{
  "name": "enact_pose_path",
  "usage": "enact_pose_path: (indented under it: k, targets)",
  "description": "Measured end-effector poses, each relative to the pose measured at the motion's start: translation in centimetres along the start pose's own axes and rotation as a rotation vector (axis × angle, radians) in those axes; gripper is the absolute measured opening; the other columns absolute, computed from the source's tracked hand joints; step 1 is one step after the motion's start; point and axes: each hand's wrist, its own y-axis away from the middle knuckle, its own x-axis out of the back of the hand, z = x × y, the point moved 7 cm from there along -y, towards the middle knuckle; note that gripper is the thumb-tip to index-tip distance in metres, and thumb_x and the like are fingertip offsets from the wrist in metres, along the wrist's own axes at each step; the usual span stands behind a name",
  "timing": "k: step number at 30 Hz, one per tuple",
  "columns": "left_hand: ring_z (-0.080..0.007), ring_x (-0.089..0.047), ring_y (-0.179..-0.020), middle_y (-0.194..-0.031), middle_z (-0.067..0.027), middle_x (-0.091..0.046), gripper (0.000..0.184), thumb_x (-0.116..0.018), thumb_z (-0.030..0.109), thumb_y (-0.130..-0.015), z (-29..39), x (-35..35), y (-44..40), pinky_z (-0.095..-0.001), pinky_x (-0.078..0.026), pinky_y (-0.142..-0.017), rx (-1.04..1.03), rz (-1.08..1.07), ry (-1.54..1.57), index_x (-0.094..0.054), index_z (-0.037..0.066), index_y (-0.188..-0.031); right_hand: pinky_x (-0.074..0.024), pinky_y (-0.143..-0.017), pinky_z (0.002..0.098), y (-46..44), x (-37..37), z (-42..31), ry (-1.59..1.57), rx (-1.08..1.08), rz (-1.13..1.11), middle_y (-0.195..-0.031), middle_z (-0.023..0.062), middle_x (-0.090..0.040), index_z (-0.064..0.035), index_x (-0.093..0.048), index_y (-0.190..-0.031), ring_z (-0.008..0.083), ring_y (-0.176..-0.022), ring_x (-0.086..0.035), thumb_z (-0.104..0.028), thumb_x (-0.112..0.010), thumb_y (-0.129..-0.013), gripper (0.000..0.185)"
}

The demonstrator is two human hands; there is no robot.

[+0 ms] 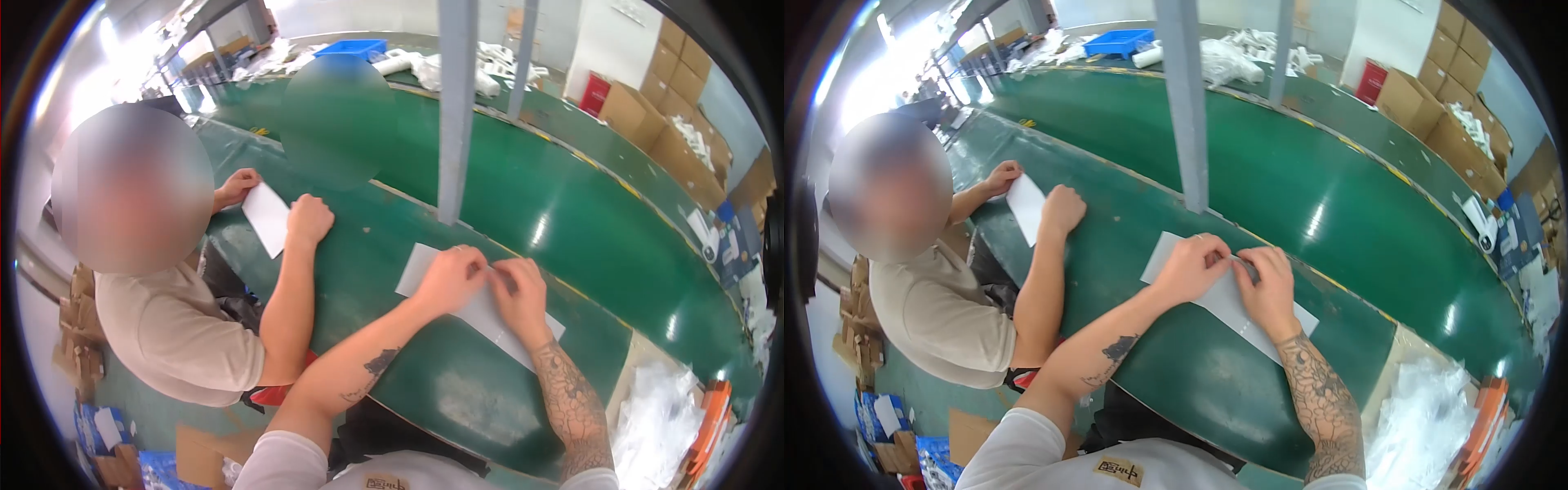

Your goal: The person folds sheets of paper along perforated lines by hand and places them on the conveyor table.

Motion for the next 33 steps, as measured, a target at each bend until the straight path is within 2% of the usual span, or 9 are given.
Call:
enact_pose_path:
  k: [2,5,9,14,16,23,27,29,33]
  targets:
    - [-0.0242,-0.063,-0.068,-0.079,-0.0139,-0.063,0.013,-0.070,0.009,-0.078,-0.3,-0.5,-0.1,-0.0349,-0.051,-0.062,-0.025,0.008,-0.042,-0.067,0.000,-0.087,-0.0488,-0.077,0.0394,0.3,0.4,-0.3,0.019,-0.003,-0.013,-0.091,0.0114,-0.065,-0.0035,-0.067,-0.092,0.0313,-0.086,-0.061,-0.004,-0.073,-0.078,0.015]
    - [-0.0351,-0.064,-0.073,-0.079,-0.0172,-0.064,0.010,-0.067,0.010,-0.076,-0.7,-0.7,0.3,-0.0434,-0.051,-0.066,-0.138,0.114,-0.064,-0.063,0.001,-0.081,-0.0497,-0.078,0.0383,0.5,-0.4,0.4,0.012,-0.003,-0.076,-0.094,0.0116,-0.067,-0.0022,-0.070,-0.095,0.0304,-0.088,-0.062,-0.004,-0.072,-0.081,0.014]
    - [-0.0346,-0.063,-0.075,-0.077,-0.0154,-0.063,0.008,-0.065,0.009,-0.074,-1.2,-1.1,-0.2,-0.0438,-0.051,-0.067,-0.013,0.057,-0.022,-0.062,0.002,-0.076,-0.0496,-0.077,0.0374,-0.1,-0.5,-0.5,0.025,0.020,-0.107,-0.094,0.0111,-0.067,-0.0016,-0.071,-0.095,0.0296,-0.088,-0.062,-0.004,-0.071,-0.083,0.013]
    - [-0.0368,-0.063,-0.083,-0.081,-0.0161,-0.064,0.006,-0.062,0.009,-0.071,-0.3,-0.1,0.1,-0.0457,-0.051,-0.069,0.017,0.025,-0.019,-0.061,0.003,-0.072,-0.0490,-0.076,0.0375,0.2,-0.9,-0.7,0.049,0.005,-0.115,-0.095,0.0109,-0.067,-0.0011,-0.070,-0.097,0.0290,-0.089,-0.061,-0.006,-0.068,-0.086,0.012]
    - [-0.0339,-0.063,-0.081,-0.083,-0.0147,-0.064,0.008,-0.064,0.009,-0.073,0.0,-0.3,-0.1,-0.0439,-0.052,-0.070,-0.055,0.004,-0.033,-0.063,0.002,-0.076,-0.0487,-0.076,0.0380,0.1,-0.6,-1.6,0.117,0.047,-0.126,-0.097,0.0112,-0.066,-0.0002,-0.069,-0.099,0.0289,-0.090,-0.060,-0.006,-0.066,-0.088,0.013]
    - [-0.0349,-0.064,-0.081,-0.081,-0.0144,-0.064,0.007,-0.064,0.010,-0.072,-1.2,-1.4,-0.6,-0.0448,-0.052,-0.068,-0.032,-0.024,-0.082,-0.064,0.004,-0.074,-0.0483,-0.080,0.0417,0.6,-0.9,-1.1,0.189,0.097,-0.186,-0.099,0.0140,-0.066,0.0020,-0.068,-0.102,0.0318,-0.093,-0.059,-0.007,-0.064,-0.090,0.016]
    - [-0.0349,-0.064,-0.082,-0.081,-0.0145,-0.065,0.008,-0.063,0.012,-0.071,-2.5,-1.2,-1.2,-0.0448,-0.052,-0.068,-0.015,0.038,-0.134,-0.066,0.005,-0.072,-0.0486,-0.081,0.0424,0.0,-3.0,-1.3,0.164,0.158,-0.260,-0.100,0.0158,-0.065,0.0021,-0.068,-0.103,0.0337,-0.093,-0.060,-0.008,-0.062,-0.091,0.016]
    - [-0.0348,-0.068,-0.075,-0.074,-0.0146,-0.069,0.010,-0.063,0.012,-0.069,-2.4,-0.9,-1.7,-0.0443,-0.055,-0.065,-0.118,0.079,-0.175,-0.071,0.007,-0.073,-0.0492,-0.081,0.0406,-0.7,-1.9,-1.1,0.214,0.151,-0.234,-0.099,0.0164,-0.065,0.0033,-0.068,-0.104,0.0335,-0.091,-0.061,-0.008,-0.062,-0.093,0.017]
    - [-0.0356,-0.064,-0.068,-0.068,-0.0137,-0.066,0.011,-0.062,0.013,-0.071,-1.5,-0.2,-1.4,-0.0446,-0.052,-0.061,-0.157,0.101,-0.110,-0.069,0.006,-0.067,-0.0490,-0.081,0.0370,-0.5,-1.9,0.3,0.182,0.117,-0.200,-0.098,0.0145,-0.064,0.0047,-0.067,-0.106,0.0294,-0.089,-0.061,-0.010,-0.062,-0.094,0.019]
